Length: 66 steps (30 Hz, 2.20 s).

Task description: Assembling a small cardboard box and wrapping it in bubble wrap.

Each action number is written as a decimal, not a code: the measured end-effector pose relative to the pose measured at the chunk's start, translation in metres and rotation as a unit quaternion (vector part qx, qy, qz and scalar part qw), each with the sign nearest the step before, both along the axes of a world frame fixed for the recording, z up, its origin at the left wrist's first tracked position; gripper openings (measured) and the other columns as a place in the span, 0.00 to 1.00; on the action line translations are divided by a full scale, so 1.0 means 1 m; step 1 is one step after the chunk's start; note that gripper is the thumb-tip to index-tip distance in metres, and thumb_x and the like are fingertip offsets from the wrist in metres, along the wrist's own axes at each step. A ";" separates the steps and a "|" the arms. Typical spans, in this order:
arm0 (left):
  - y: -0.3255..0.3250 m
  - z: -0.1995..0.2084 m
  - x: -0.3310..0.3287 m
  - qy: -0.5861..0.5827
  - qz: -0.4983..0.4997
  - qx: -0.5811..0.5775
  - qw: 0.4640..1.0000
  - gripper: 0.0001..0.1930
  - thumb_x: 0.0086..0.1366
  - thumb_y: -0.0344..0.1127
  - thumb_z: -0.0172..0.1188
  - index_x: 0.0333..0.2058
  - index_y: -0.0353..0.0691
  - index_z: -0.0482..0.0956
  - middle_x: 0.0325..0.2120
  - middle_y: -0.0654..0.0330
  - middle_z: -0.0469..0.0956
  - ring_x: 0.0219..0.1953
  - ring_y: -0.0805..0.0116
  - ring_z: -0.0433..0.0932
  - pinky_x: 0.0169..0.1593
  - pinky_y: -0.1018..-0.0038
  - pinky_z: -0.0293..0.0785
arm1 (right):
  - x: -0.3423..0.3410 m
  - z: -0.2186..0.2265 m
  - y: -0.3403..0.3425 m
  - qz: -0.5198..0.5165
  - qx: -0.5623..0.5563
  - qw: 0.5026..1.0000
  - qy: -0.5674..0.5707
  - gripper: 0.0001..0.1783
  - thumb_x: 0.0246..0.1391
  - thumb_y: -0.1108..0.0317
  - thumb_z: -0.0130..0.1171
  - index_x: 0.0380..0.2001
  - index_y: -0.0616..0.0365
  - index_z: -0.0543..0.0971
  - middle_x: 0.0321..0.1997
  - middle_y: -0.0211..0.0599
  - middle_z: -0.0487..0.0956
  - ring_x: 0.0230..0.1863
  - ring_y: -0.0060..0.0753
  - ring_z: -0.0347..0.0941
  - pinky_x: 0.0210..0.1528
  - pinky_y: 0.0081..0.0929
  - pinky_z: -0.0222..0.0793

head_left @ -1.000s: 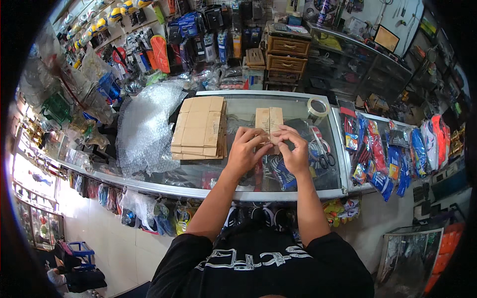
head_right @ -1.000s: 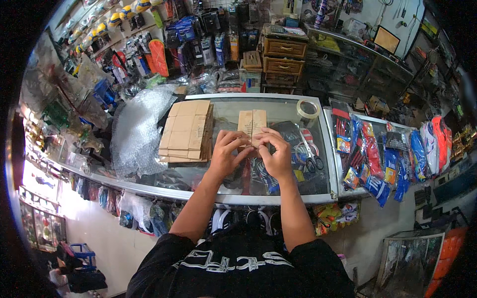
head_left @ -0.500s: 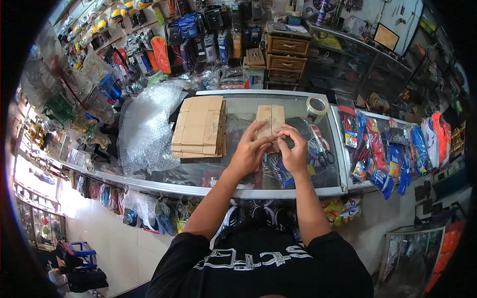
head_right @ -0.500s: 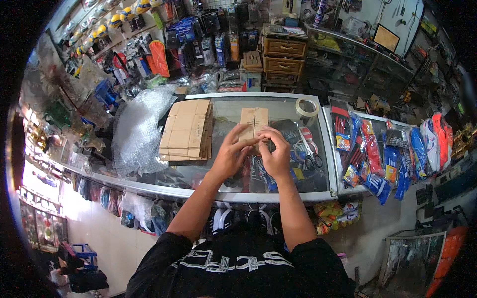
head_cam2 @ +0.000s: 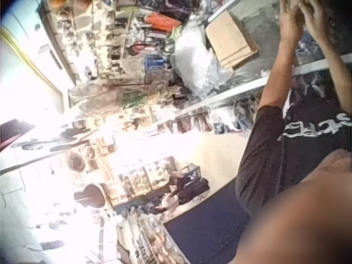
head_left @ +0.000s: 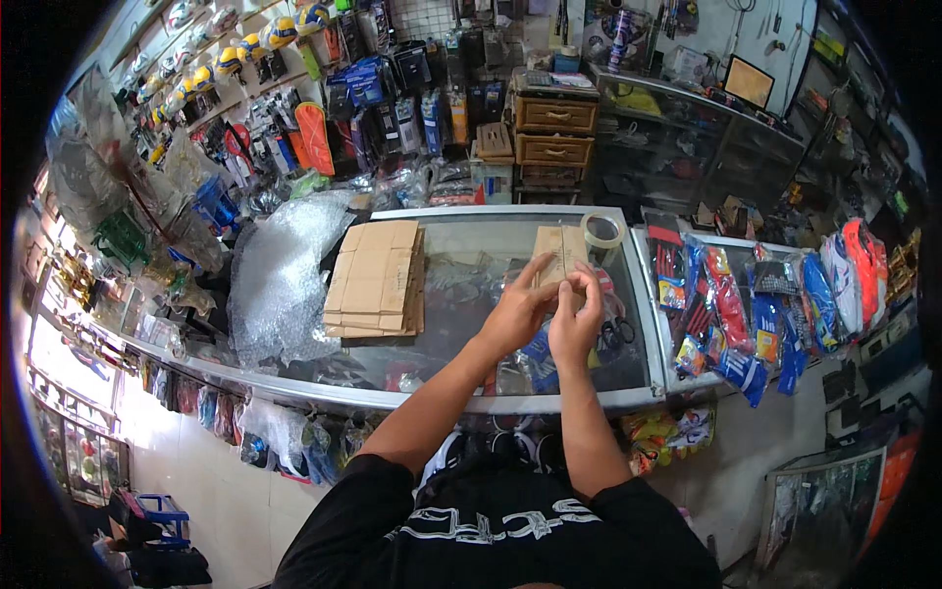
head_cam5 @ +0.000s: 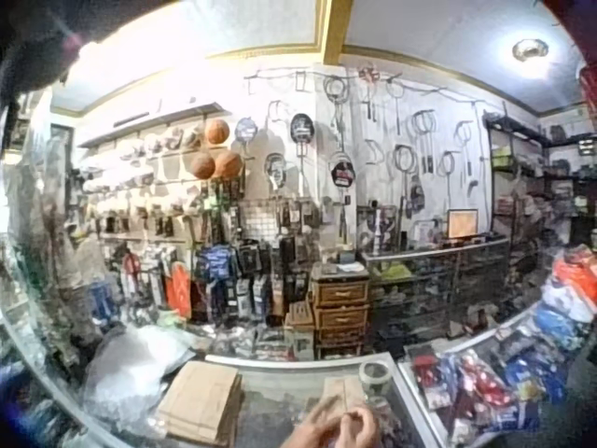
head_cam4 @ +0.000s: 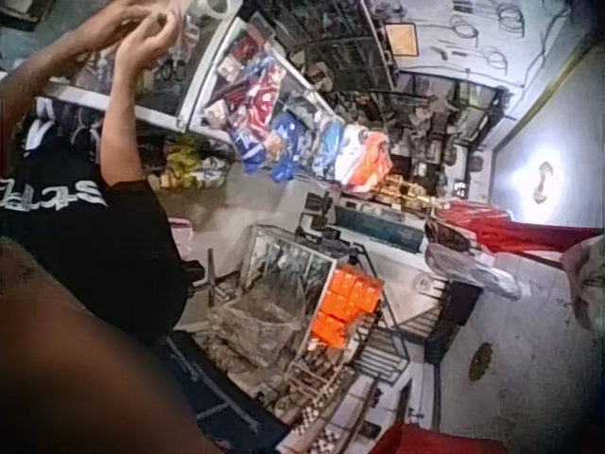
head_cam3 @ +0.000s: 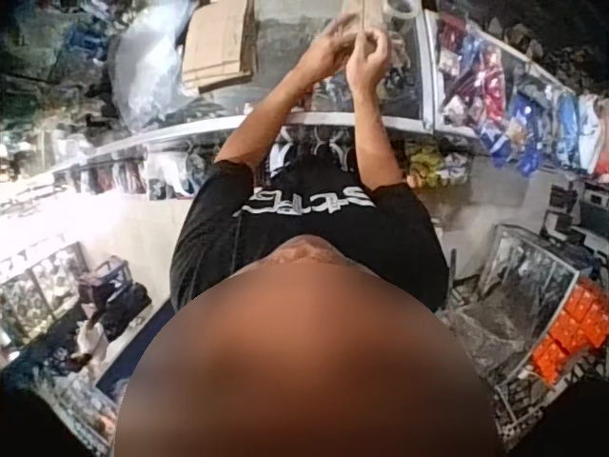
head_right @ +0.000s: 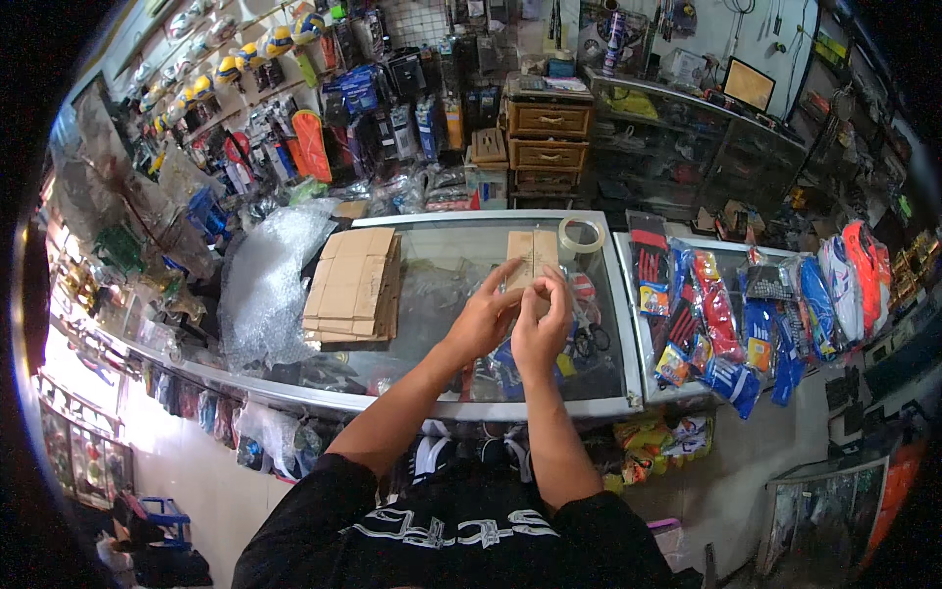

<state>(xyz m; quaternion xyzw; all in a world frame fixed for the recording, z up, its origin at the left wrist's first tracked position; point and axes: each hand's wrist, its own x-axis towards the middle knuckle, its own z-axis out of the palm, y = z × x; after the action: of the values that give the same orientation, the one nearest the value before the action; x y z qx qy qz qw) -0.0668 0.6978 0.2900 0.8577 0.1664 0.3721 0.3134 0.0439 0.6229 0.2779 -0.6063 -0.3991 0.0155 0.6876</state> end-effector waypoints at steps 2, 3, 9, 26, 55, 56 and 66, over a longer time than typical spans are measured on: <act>-0.006 -0.006 0.011 -0.035 0.004 0.012 0.999 0.24 0.69 0.26 0.64 0.63 0.45 0.85 0.74 0.36 0.66 0.72 0.35 0.73 0.65 0.50 0.78 | 0.000 -0.003 -0.001 -0.017 -0.007 1.000 -0.009 0.09 0.68 0.74 0.63 0.49 0.64 0.79 0.65 0.53 0.79 0.67 0.56 0.76 0.68 0.48 0.72; -0.008 -0.009 0.015 -0.036 0.001 0.013 0.999 0.24 0.69 0.26 0.64 0.63 0.45 0.85 0.74 0.36 0.66 0.72 0.35 0.73 0.65 0.50 0.78 | 0.001 -0.003 -0.001 -0.033 -0.016 0.999 -0.016 0.10 0.69 0.73 0.63 0.50 0.64 0.78 0.67 0.53 0.78 0.70 0.57 0.74 0.70 0.50 0.69; -0.004 -0.019 0.016 -0.022 -0.002 0.066 0.998 0.27 0.70 0.30 0.63 0.68 0.45 0.82 0.76 0.36 0.64 0.78 0.35 0.64 0.68 0.49 0.76 | -0.001 -0.002 0.001 -0.064 -0.014 0.995 -0.080 0.14 0.67 0.72 0.66 0.52 0.63 0.77 0.67 0.54 0.78 0.73 0.61 0.71 0.72 0.51 0.67; -0.018 0.044 -0.190 -0.093 0.137 -0.034 0.986 0.26 0.70 0.17 0.61 0.65 0.39 0.76 0.65 0.45 0.72 0.63 0.44 0.79 0.57 0.62 0.85 | -0.133 0.047 0.019 0.129 0.031 0.982 -0.132 0.23 0.63 0.67 0.71 0.57 0.62 0.76 0.65 0.51 0.80 0.68 0.56 0.75 0.71 0.50 0.68; 0.083 -0.025 -0.430 0.089 0.577 -0.006 0.812 0.33 0.64 0.47 0.76 0.66 0.50 0.77 0.68 0.49 0.73 0.73 0.43 0.65 0.72 0.44 0.55 | -0.360 -0.001 0.165 0.294 -0.081 0.921 -0.242 0.34 0.62 0.66 0.70 0.69 0.58 0.70 0.70 0.61 0.67 0.69 0.67 0.70 0.68 0.56 0.71; 0.082 -0.024 -0.428 0.088 0.574 -0.010 0.814 0.31 0.64 0.47 0.76 0.64 0.52 0.79 0.66 0.53 0.76 0.72 0.47 0.67 0.72 0.48 0.56 | -0.361 0.000 0.163 0.302 -0.075 0.917 -0.250 0.34 0.62 0.69 0.69 0.69 0.58 0.70 0.69 0.60 0.68 0.68 0.66 0.70 0.67 0.54 0.72; 0.078 -0.021 -0.420 0.068 0.556 0.020 0.828 0.09 0.68 0.36 0.71 0.46 0.47 0.88 0.48 0.63 0.86 0.58 0.55 0.78 0.62 0.55 0.60 | -0.352 0.027 0.156 0.351 -0.057 0.927 -0.122 0.34 0.60 0.78 0.68 0.68 0.56 0.71 0.67 0.53 0.66 0.64 0.57 0.72 0.60 0.50 0.72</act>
<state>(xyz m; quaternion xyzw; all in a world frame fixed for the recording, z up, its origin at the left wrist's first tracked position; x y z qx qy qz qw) -0.4872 0.7761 0.2686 0.6490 0.6288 0.4276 0.0243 -0.3077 0.7788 0.3046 -0.4626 -0.6656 0.2045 0.5488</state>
